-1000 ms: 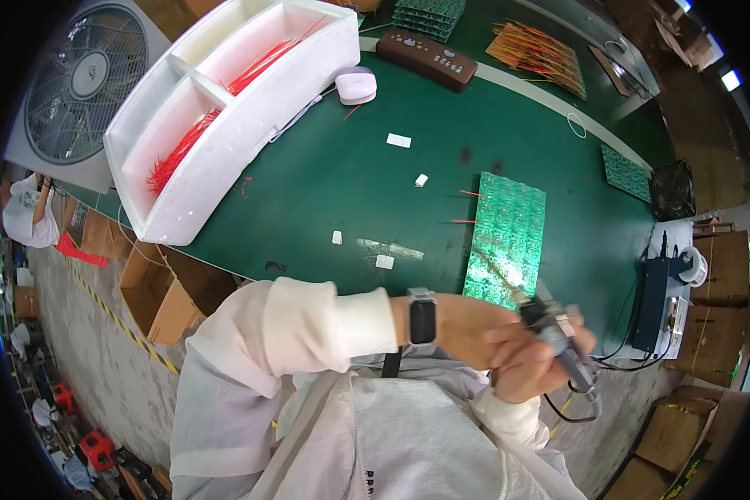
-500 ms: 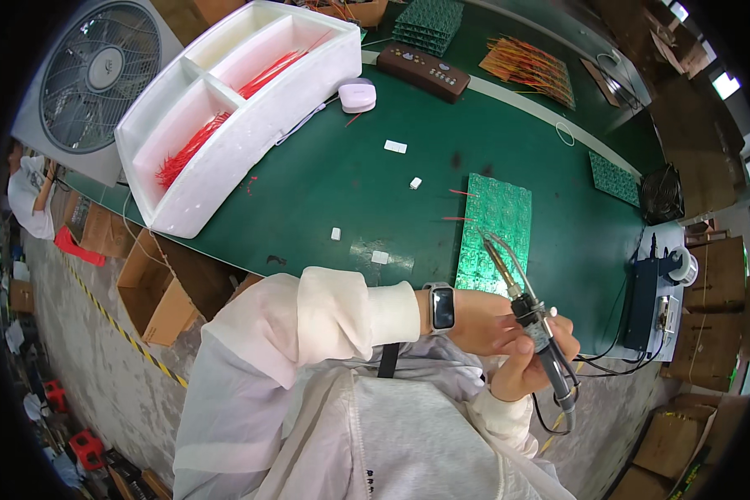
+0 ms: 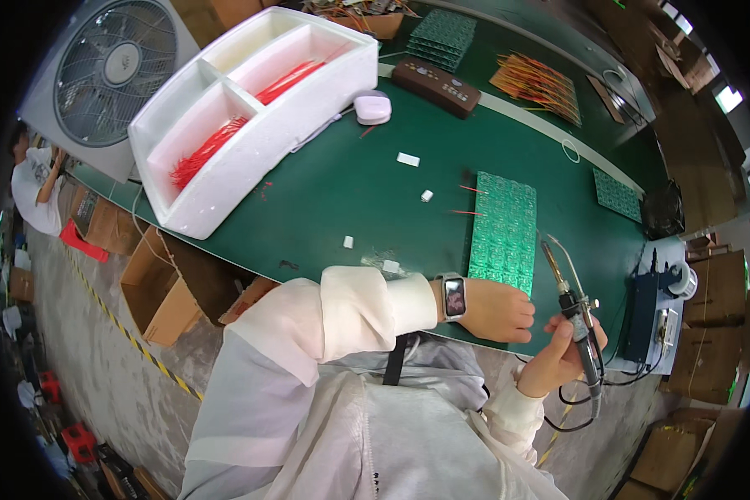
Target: The person solders wires onto a circuit board using a soldering iron, sets the completed board aside, and places a new circuit board in front of them. The person then takes wires from a container and solders them onto the new circuit board with the soldering iron.
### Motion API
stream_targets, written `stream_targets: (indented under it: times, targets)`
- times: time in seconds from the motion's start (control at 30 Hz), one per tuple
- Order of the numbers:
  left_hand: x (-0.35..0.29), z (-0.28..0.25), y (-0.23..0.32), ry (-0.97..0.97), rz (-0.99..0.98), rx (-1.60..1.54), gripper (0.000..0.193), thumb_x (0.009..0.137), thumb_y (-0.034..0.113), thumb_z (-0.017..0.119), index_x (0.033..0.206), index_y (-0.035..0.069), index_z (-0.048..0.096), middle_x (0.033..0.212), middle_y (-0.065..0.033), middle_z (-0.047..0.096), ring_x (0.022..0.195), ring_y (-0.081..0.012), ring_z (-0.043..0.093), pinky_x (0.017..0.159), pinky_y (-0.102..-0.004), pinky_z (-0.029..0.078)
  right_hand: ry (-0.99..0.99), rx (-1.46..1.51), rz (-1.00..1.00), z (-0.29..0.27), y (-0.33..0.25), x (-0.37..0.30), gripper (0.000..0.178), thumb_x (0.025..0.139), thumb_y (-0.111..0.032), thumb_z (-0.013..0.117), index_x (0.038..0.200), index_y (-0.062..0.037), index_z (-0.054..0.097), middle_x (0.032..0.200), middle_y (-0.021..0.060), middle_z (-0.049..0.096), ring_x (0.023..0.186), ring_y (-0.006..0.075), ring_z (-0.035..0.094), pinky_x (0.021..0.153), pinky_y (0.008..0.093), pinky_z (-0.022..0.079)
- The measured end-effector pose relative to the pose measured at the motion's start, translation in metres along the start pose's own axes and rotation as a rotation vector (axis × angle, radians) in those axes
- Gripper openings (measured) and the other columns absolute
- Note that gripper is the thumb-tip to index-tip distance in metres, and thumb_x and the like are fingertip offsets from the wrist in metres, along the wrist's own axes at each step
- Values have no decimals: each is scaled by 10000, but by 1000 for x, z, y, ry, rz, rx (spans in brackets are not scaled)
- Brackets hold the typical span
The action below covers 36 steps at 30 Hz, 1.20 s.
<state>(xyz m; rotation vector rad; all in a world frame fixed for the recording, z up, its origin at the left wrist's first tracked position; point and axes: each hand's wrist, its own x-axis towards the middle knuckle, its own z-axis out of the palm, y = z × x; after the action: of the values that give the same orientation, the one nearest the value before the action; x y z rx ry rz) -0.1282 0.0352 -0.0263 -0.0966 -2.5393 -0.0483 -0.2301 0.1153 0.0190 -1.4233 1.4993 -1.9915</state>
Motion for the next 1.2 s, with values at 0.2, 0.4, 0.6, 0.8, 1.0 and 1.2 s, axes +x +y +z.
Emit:
stream_targets:
  times: [0.2, 0.4, 0.6, 0.8, 1.0, 1.2]
  targets:
    - [-26, -93, 30, 114, -372, 243, 89, 626, 142, 538, 667, 86, 482, 676, -11, 464, 660, -147, 498, 572, -265, 408, 20, 45, 56, 5, 27, 13, 275, 786, -116, 583, 984, -26, 414, 846, 91, 500, 644, 118, 490, 566, 231, 421]
    - [-191, -246, 19, 431, -1535, 460, 85, 782, 37, 525, 864, 19, 537, 802, -58, 573, 685, -156, 545, 635, -253, 436, -91, 159, 148, 25, 47, 12, 272, 787, -61, 570, 1006, -7, 418, 834, 67, 501, 662, 105, 477, 606, 225, 414]
    - [-286, -283, -17, 277, -1517, 450, 120, 712, 37, 582, 824, -2, 559, 746, -120, 594, 691, -204, 567, 644, -289, 450, -144, 234, 176, 56, 47, 7, 235, 786, -44, 569, 975, 2, 437, 845, 61, 478, 706, 95, 465, 640, 217, 409]
    - [-301, -271, -31, 122, -1729, 223, 129, 650, 96, 658, 742, 14, 619, 726, -119, 621, 680, -208, 583, 653, -296, 448, -164, 181, 164, 64, 60, 8, 238, 791, -64, 576, 968, 1, 432, 840, 58, 476, 707, 96, 466, 643, 220, 409]
    - [-305, -278, -25, 258, -1770, 221, 121, 648, 119, 685, 676, 11, 638, 656, -93, 619, 587, -160, 563, 618, -266, 441, -180, 206, 172, 65, 52, 8, 236, 794, -80, 578, 961, -2, 430, 806, 50, 479, 697, 91, 465, 641, 214, 400]
    - [-302, -283, -24, 512, -1741, 102, 113, 721, 105, 629, 741, -6, 626, 673, -68, 619, 586, -122, 555, 567, -217, 427, -134, 195, 139, 63, 52, 8, 235, 794, -79, 576, 960, -4, 428, 775, 57, 490, 682, 95, 469, 627, 212, 396]
